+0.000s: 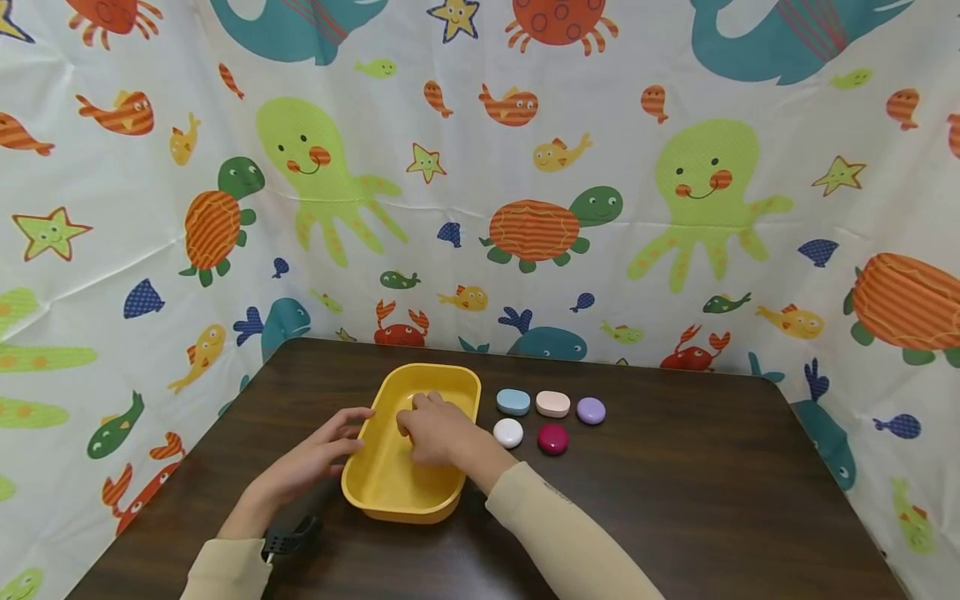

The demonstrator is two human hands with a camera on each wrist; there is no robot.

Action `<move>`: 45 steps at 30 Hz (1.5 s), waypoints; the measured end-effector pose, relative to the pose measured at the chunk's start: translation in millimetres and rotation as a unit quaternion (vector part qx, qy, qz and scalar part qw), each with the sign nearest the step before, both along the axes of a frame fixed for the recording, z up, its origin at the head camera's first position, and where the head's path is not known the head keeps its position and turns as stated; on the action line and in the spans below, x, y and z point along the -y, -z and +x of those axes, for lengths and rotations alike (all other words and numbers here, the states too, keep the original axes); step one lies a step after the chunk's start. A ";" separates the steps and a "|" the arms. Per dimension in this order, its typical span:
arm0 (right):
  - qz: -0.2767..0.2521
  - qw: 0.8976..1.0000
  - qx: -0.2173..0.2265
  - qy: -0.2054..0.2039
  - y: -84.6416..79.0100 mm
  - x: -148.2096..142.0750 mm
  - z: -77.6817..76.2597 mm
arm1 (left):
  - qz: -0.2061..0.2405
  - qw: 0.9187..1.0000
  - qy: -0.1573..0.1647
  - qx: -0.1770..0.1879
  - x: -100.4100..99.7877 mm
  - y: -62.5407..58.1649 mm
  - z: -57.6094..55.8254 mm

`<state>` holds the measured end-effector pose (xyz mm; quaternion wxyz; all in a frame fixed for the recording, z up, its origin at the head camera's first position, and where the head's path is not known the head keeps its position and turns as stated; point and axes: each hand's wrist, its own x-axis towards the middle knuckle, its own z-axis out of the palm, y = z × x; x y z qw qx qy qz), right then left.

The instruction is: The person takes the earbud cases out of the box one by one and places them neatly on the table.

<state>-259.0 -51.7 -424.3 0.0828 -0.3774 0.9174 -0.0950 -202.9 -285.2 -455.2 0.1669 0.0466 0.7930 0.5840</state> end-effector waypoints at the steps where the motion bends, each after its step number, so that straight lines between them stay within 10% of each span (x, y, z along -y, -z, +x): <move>1: -0.002 1.000 0.000 0.002 -0.6 -0.9 0.8 | -0.002 1.000 -0.002 0.001 -0.4 -0.3 0.2; 45: -0.091 0.995 -0.025 0.034 -39.1 -64.7 22.4 | 0.010 1.000 0.008 0.004 -0.8 -0.8 -0.5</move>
